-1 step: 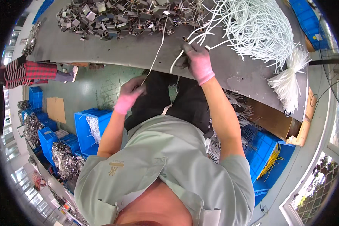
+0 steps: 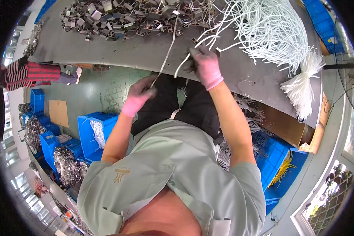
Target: Manually bundling and tying electronic wires or components together at a workbench.
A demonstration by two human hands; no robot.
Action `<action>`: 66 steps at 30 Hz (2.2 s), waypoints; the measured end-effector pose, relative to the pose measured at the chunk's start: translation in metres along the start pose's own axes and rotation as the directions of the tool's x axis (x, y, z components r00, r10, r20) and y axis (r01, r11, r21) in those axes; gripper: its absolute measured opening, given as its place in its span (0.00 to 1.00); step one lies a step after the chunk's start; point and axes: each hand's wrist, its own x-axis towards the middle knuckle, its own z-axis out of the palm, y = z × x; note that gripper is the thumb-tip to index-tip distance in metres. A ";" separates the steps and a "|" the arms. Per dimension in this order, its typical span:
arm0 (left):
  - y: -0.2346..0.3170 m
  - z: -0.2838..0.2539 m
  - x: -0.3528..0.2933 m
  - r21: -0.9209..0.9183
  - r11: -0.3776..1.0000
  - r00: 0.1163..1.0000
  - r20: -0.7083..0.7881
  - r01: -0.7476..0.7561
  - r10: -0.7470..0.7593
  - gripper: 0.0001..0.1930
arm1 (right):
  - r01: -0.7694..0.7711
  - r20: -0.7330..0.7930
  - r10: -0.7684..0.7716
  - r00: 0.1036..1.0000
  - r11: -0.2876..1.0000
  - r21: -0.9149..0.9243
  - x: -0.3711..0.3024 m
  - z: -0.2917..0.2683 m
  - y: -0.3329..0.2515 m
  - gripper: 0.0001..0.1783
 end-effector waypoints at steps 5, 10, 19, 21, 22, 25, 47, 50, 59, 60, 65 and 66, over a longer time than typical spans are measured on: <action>0.006 0.031 0.031 -0.097 0.991 0.995 -0.038 0.093 -0.097 0.09 | 0.002 0.121 0.000 0.993 1.000 -0.021 -0.011 0.018 0.043 0.12; -0.011 0.031 0.026 -0.093 0.995 0.998 -0.053 0.035 -0.040 0.08 | 0.577 0.373 -0.442 0.816 0.585 -0.569 -0.019 0.028 0.067 0.12; -0.047 -0.065 -0.095 -0.026 0.911 0.911 0.032 0.411 -0.410 0.17 | 0.294 -0.023 -0.366 0.930 0.783 -0.549 0.073 0.031 0.057 0.16; -0.082 -0.089 -0.128 0.061 0.902 0.903 0.015 0.428 -0.430 0.18 | 0.229 -0.020 -0.242 0.970 0.938 -0.261 0.110 0.028 0.082 0.17; -0.101 -0.098 -0.143 0.097 0.880 0.885 -0.005 0.465 -0.466 0.19 | 0.228 -0.018 -0.241 0.970 0.938 -0.259 0.119 0.027 0.087 0.17; -0.128 -0.117 -0.178 0.119 0.816 0.825 -0.081 0.565 -0.559 0.20 | 0.216 0.007 -0.215 0.976 0.976 -0.020 0.124 0.027 0.087 0.16; -0.148 -0.125 -0.177 0.080 0.826 0.813 -0.250 0.558 -0.525 0.23 | 0.274 -0.092 -0.314 0.945 0.914 -0.300 0.069 0.031 0.008 0.11; -0.128 -0.101 -0.148 -0.093 0.842 0.807 -0.248 0.531 -0.536 0.22 | 0.128 -0.002 -0.128 0.992 0.991 0.026 0.050 0.037 -0.005 0.09; -0.054 -0.045 -0.056 -0.245 0.816 0.808 -0.159 0.524 -0.567 0.22 | 0.316 0.067 -0.339 0.939 0.766 -0.560 0.012 0.035 -0.025 0.07; -0.045 -0.041 -0.052 -0.127 0.846 0.843 -0.087 0.519 -0.530 0.23 | 0.386 0.033 -0.413 0.910 0.816 -0.430 0.013 0.033 -0.031 0.09; -0.044 -0.040 -0.034 0.035 0.841 0.835 0.103 0.540 -0.540 0.24 | 0.405 0.099 -0.517 0.851 0.522 -0.751 0.015 0.029 -0.033 0.10; -0.052 -0.042 -0.029 0.046 0.823 0.814 0.126 0.566 -0.567 0.25 | 0.403 0.100 -0.557 0.825 0.455 -0.794 0.025 0.024 -0.021 0.10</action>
